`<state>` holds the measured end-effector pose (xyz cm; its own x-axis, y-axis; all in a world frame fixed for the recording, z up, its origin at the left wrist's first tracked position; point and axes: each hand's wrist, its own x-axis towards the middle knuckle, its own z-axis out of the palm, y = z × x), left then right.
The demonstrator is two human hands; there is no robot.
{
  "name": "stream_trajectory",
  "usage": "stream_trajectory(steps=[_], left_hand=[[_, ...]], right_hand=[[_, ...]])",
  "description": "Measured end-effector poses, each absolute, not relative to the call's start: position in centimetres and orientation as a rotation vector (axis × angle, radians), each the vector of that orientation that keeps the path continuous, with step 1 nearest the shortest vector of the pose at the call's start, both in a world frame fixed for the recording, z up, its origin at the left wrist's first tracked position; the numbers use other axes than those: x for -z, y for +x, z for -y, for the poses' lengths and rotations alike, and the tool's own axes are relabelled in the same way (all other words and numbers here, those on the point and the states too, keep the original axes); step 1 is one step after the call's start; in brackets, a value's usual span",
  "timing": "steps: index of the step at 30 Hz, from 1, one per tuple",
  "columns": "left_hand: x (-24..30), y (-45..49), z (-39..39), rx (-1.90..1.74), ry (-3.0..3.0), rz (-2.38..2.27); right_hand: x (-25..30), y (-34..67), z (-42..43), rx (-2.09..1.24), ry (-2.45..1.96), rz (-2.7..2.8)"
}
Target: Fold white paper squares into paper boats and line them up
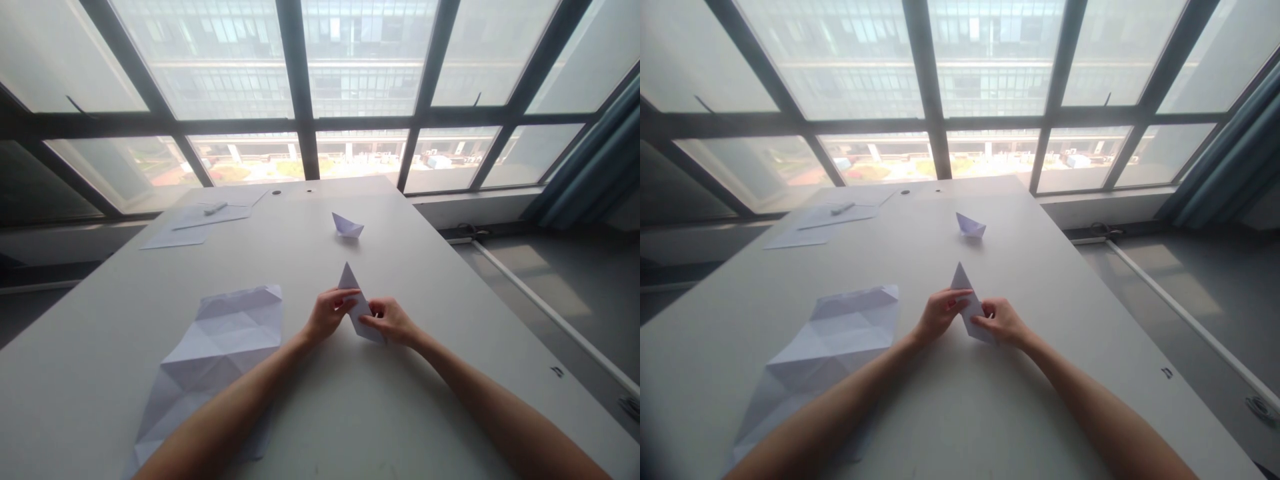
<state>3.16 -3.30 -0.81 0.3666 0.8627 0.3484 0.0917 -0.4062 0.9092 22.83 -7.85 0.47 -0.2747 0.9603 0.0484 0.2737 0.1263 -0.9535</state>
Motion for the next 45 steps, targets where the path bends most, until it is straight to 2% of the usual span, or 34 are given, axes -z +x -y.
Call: stream_trajectory(steps=[10, 19, 22, 33, 45], left_hand=[[1.2, 3.3, 3.3, -1.088, 1.826, -0.728], [0.5, 3.8, 3.7, -1.038, 1.846, -0.735], [0.5, 3.8, 3.6, -0.957, 1.799, -0.684], [0.6, 3.6, 3.2, -0.826, 1.508, -0.519], [0.1, 3.6, 2.7, -0.897, 1.472, -0.622]], right_hand=[[-1.1, 22.5, 7.9, -1.131, -1.205, 1.71], [-0.1, 22.8, 7.5, -1.026, -1.217, 1.411], [-0.1, 22.5, 7.7, -0.936, -1.296, 1.456], [0.2, 22.4, 8.2, -0.927, -1.316, 1.715], [-0.7, 23.8, 7.5, -1.303, -1.132, 1.503]])
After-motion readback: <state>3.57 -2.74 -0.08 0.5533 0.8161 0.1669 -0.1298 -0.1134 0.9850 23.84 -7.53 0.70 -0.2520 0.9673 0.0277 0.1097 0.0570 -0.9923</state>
